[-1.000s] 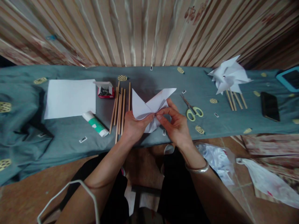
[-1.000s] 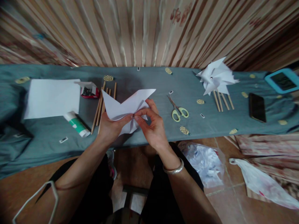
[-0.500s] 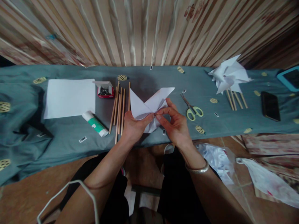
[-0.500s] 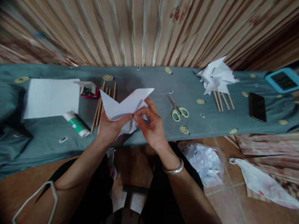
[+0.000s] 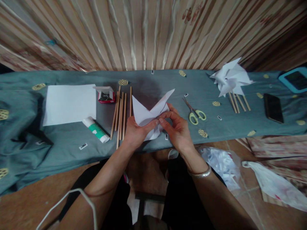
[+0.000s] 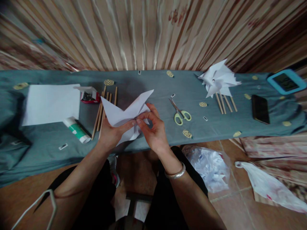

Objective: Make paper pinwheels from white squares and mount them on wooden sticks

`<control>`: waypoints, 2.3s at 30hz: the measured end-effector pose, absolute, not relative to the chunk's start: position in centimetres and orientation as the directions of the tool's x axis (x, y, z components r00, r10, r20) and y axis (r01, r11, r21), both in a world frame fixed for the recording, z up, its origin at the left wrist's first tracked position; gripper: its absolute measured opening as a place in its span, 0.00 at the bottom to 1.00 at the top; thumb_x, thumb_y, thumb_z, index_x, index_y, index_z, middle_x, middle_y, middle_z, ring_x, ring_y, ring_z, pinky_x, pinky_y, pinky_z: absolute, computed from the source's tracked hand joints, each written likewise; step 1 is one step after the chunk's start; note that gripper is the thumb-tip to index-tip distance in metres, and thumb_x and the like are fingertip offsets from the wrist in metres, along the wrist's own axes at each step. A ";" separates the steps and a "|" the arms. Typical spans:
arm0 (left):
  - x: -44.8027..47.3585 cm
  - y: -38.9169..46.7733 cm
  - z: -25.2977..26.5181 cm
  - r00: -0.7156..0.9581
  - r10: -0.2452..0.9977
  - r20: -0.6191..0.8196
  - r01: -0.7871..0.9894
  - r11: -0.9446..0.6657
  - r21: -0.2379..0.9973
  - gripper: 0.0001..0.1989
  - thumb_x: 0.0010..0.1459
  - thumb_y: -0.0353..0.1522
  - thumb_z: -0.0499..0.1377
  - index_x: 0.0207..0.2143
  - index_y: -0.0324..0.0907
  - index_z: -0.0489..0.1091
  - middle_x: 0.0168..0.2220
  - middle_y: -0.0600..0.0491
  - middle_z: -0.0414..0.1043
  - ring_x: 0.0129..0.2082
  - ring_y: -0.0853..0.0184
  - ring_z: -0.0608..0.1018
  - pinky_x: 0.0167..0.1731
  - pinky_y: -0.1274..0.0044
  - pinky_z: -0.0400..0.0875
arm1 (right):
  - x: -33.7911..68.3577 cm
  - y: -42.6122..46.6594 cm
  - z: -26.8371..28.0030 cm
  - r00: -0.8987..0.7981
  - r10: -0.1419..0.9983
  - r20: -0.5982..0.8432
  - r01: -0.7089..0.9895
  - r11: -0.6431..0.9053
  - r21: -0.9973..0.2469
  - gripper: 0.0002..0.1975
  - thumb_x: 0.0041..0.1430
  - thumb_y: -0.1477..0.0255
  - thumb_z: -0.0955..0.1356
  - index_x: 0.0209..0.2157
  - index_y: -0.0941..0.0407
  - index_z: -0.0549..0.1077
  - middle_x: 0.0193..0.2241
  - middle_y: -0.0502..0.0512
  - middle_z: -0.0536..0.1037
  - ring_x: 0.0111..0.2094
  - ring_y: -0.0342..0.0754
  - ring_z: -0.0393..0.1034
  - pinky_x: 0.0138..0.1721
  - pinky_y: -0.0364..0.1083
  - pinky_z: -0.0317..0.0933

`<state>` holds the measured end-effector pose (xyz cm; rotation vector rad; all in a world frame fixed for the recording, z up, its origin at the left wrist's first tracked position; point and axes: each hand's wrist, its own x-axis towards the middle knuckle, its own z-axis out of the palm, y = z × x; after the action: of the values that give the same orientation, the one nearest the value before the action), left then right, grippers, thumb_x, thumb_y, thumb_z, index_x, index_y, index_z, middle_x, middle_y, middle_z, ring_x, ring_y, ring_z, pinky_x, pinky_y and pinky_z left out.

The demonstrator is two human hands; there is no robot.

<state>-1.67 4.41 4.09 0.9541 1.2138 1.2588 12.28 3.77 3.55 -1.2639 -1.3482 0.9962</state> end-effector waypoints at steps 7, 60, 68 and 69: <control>-1.7 4.5 3.8 -0.138 0.983 -0.119 -0.167 0.096 0.981 0.14 0.38 0.32 0.71 0.29 0.36 0.77 0.29 0.50 0.81 0.27 0.64 0.80 0.29 0.76 0.76 | 12.3 3.7 3.4 0.062 0.993 0.097 0.165 0.085 -0.983 0.03 0.53 0.68 0.71 0.30 0.51 0.74 0.59 0.53 0.68 0.66 0.51 0.53 0.67 0.56 0.41; -2.4 4.1 4.7 -0.072 0.980 -0.186 -0.025 0.185 0.982 0.14 0.37 0.33 0.69 0.28 0.35 0.77 0.27 0.50 0.80 0.26 0.64 0.80 0.27 0.77 0.75 | 13.4 3.9 4.4 -0.018 0.994 -0.111 0.049 -0.110 -0.993 0.36 0.45 0.68 0.76 0.56 0.53 0.65 0.38 0.52 0.82 0.38 0.50 0.78 0.38 0.48 0.73; -2.5 4.2 4.6 -0.074 0.973 -0.219 -0.070 0.214 0.974 0.14 0.35 0.33 0.70 0.28 0.35 0.77 0.26 0.51 0.80 0.26 0.64 0.80 0.27 0.77 0.75 | 13.4 3.9 4.3 -0.022 0.995 -0.095 0.059 -0.094 -0.994 0.35 0.45 0.68 0.76 0.56 0.53 0.65 0.37 0.52 0.82 0.37 0.50 0.77 0.36 0.47 0.74; -2.5 4.2 4.6 -0.073 0.972 -0.224 -0.074 0.219 0.973 0.14 0.35 0.32 0.70 0.28 0.35 0.77 0.26 0.51 0.80 0.26 0.64 0.80 0.27 0.77 0.75 | 13.4 3.9 4.3 -0.026 0.995 -0.093 0.051 -0.092 -0.994 0.35 0.46 0.68 0.76 0.56 0.53 0.65 0.37 0.52 0.82 0.38 0.50 0.77 0.36 0.46 0.74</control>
<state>-2.47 4.18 4.65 0.9563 1.3168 1.1306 13.37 3.85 4.30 -1.3011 -1.2219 1.2743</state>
